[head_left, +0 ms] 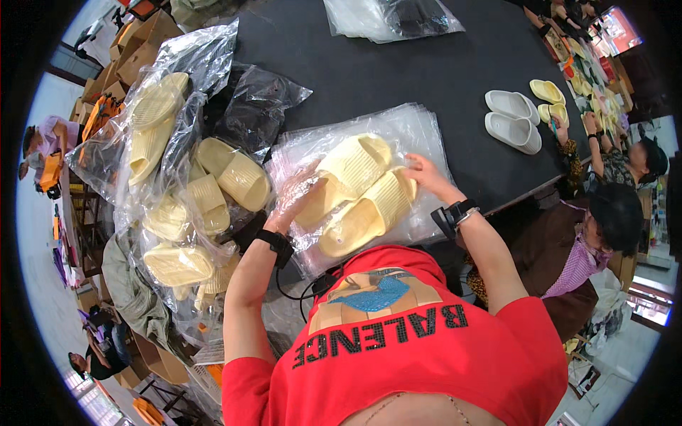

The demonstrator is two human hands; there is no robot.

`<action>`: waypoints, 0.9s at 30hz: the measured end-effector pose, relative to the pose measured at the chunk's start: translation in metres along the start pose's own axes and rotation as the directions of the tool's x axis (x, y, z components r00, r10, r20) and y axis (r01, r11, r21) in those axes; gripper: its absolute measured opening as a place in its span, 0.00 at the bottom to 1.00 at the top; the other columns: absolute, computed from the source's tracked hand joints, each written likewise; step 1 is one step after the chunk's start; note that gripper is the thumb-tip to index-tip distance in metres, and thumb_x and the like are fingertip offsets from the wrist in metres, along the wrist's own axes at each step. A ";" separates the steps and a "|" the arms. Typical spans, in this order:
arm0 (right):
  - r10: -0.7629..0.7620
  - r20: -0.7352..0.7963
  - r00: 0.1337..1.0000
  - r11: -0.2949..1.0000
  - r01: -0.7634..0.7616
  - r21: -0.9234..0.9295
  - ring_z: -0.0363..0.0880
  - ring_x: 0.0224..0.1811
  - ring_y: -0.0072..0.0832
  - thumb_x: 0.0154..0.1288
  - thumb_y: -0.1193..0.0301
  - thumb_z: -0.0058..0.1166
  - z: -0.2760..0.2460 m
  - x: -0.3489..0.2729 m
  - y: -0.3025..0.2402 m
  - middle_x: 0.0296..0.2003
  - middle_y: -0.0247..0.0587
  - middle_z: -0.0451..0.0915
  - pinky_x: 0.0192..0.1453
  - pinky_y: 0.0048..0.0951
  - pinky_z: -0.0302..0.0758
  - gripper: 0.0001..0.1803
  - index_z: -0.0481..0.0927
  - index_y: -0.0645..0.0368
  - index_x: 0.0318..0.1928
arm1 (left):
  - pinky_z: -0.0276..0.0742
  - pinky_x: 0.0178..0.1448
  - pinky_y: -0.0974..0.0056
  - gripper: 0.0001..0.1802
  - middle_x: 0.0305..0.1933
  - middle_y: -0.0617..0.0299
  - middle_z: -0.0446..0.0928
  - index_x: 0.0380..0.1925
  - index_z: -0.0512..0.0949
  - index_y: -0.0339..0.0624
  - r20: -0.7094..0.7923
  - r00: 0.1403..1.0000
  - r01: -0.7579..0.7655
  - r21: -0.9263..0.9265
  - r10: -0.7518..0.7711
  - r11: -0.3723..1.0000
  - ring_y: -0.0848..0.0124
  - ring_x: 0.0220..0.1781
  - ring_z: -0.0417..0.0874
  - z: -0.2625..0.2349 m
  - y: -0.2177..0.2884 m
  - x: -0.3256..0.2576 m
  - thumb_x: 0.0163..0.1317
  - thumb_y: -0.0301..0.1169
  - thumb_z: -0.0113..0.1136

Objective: The recorder is packing finished shoes into plastic bags and arranging them on a workspace.

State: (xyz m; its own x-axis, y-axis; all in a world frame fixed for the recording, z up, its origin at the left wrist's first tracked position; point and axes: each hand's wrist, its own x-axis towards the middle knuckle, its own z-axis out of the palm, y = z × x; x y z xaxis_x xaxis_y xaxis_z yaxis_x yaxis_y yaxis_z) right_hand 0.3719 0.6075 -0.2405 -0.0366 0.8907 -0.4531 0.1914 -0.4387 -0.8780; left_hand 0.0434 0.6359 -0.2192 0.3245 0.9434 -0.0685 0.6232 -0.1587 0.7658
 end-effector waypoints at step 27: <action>0.059 -0.407 0.912 0.998 -0.039 0.057 0.73 0.20 0.19 0.58 0.72 0.49 -0.035 -0.073 0.049 0.23 0.33 0.75 0.21 0.20 0.68 0.05 0.71 0.61 0.32 | 0.65 0.45 0.50 0.16 0.38 0.54 0.70 0.37 0.75 0.42 -0.068 0.923 -0.324 0.392 0.379 0.861 0.51 0.41 0.68 0.070 0.014 0.000 0.43 0.26 0.55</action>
State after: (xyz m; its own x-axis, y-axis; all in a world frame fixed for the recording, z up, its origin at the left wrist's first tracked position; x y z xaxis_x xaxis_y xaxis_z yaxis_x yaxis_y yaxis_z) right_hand 0.4186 0.5251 -0.2455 0.3767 0.8347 -0.4017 0.1370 -0.4791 -0.8670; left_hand 0.1015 0.6138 -0.2533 0.4870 0.8306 0.2702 0.7105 -0.5567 0.4305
